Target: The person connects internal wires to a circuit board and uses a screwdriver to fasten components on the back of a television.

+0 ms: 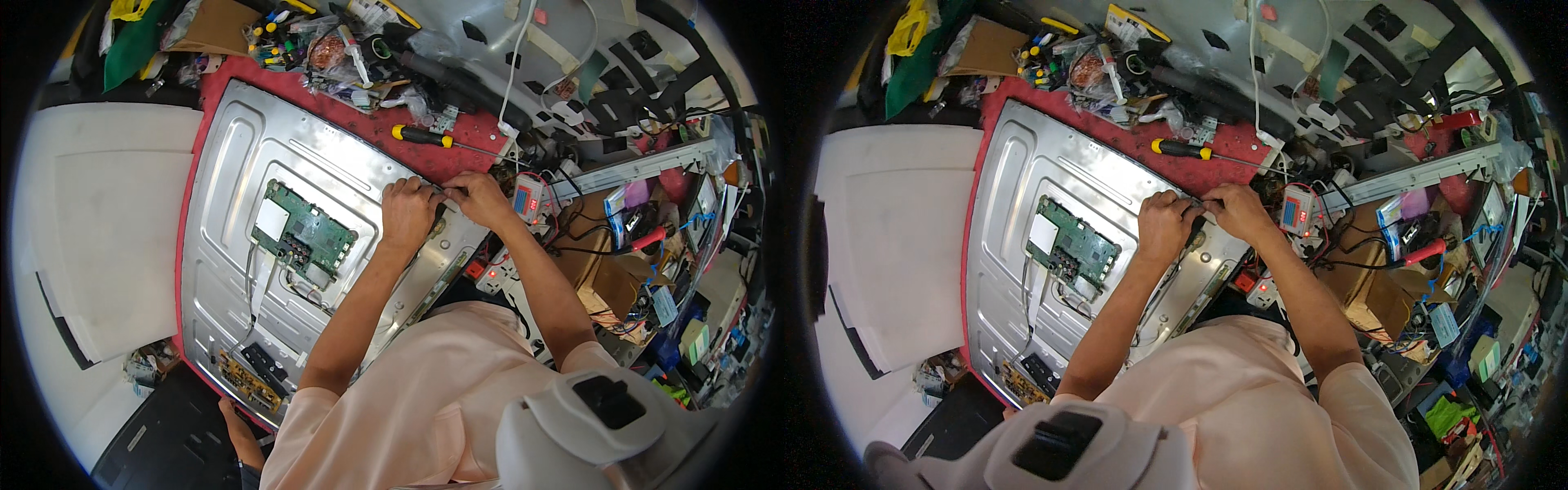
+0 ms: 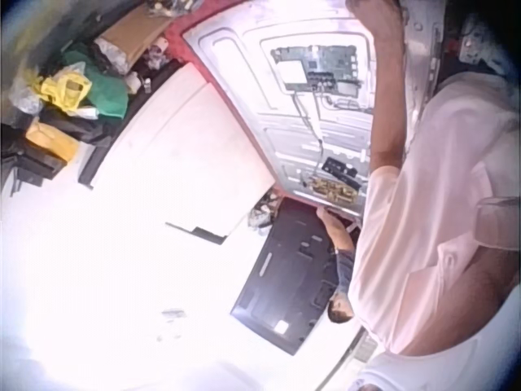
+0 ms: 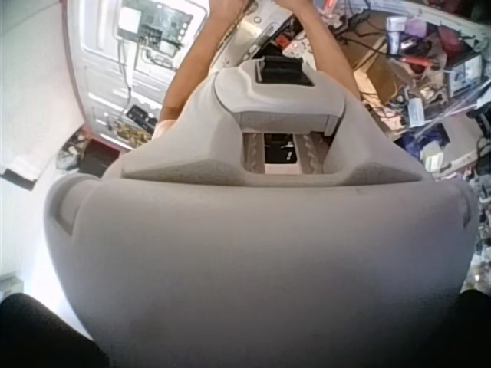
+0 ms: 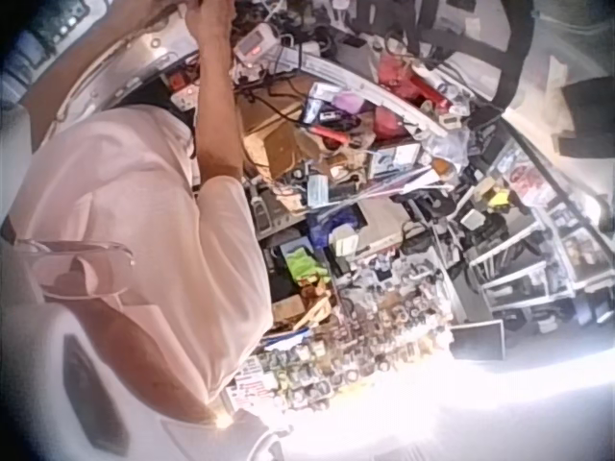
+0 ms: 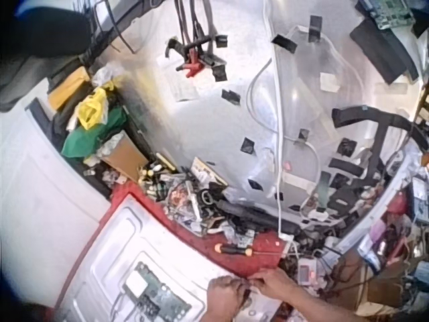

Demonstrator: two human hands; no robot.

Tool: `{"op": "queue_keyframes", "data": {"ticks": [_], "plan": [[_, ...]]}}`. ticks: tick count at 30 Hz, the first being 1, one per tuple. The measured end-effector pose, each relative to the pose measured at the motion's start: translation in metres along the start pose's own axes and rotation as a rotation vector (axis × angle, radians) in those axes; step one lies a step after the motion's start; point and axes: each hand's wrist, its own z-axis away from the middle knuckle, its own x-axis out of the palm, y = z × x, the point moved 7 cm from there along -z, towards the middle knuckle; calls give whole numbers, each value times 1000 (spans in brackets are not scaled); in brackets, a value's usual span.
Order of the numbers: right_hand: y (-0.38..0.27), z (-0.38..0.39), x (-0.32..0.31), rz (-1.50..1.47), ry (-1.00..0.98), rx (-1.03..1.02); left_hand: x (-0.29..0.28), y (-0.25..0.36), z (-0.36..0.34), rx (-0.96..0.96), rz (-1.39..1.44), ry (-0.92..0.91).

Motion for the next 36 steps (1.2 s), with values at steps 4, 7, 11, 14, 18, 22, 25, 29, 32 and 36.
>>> {"op": "queue_keyframes", "data": {"ticks": [4, 7, 11, 14, 18, 22, 25, 29, 32, 36], "plan": [[-1, 1, 0, -1, 26, 3, -2, 0, 2, 20, 26, 54], [-1, 1, 0, -36, 27, 24, -6, 0, 3, 43, 28, 59], [1, 2, 2, 4, 45, 31, -10, 2, 1, 80, 55, 8], [1, 2, 3, 2, 48, 39, -9, -8, -3, 58, 114, -90], [-1, 1, 1, 8, 53, 49, -11, -26, -21, -30, 266, -123], [0, 1, 2, -30, 38, 93, -5, -27, -33, 48, 234, -322], [-1, 1, 1, -18, 43, 83, 3, -30, -37, 49, 251, -456], [-1, 0, 0, -11, 32, 83, 7, -28, -42, 68, 251, -536], [0, -2, 2, -15, 14, 86, 11, -29, -44, 120, 215, -578], [2, -2, 3, -19, 10, 102, 12, -27, -46, 140, 193, -594]]}}
